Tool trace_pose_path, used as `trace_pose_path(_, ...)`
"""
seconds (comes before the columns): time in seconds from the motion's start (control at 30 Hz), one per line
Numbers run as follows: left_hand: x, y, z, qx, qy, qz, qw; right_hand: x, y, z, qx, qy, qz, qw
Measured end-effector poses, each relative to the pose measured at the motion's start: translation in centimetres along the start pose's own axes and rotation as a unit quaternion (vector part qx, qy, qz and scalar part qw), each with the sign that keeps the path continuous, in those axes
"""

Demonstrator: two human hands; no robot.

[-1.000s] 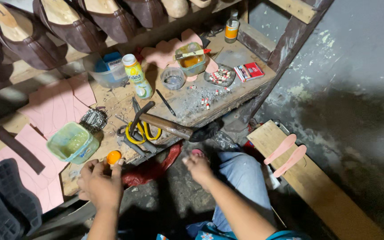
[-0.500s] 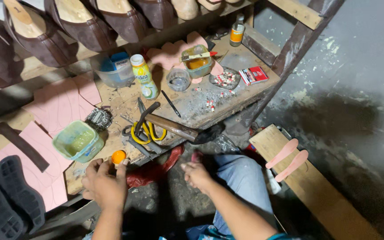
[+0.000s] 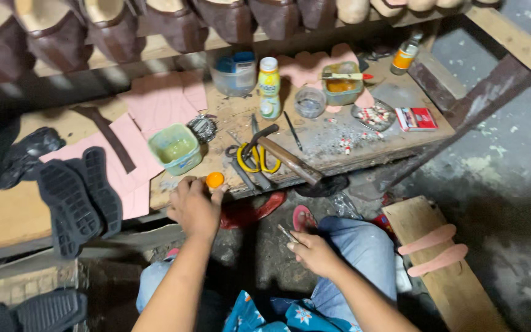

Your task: The person opens a glue bottle, then uses a brush to apply glue to the edges of a shoe upper mounted on a wooden last. The person repeatedly dips the brush into a container and spreads glue along the shoe's perimeter.

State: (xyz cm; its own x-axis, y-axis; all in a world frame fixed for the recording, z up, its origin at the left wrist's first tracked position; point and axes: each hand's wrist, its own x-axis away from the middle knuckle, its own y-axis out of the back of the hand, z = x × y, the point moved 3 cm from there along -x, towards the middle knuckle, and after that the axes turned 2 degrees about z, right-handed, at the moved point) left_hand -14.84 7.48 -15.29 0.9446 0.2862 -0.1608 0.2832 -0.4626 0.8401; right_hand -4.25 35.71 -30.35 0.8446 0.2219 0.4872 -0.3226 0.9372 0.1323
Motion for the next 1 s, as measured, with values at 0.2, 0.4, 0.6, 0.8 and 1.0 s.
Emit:
trace_pose_path(0.2,0.3,1.3,-0.5,0.021,-0.043,-0.051,0.998,2.4,-2.4,4.9,0.02,0.151,-0.057,0.987)
trace_pose_path(0.4,6.1,1.6,0.4,0.257,-0.09,0.012,0.962,4.7,-3.3,10.2,-0.193,0.149,0.017,0.97)
trace_pose_path(0.6,12.6,4.5,-1.2,0.585,-0.068,0.194,0.785,6.4,-7.3,14.6,-0.254,0.177,0.099,0.945)
trace_pose_path(0.8,13.4,10.2,-0.9,0.535,-0.057,0.175,0.824,8.9,-8.3,19.6,0.046,0.391,-0.046,0.918)
trace_pose_path(1.0,13.2,13.4,-1.2,0.454,-0.154,0.133,0.868,11.5,-8.1,23.7,0.091,0.455,-0.012,0.886)
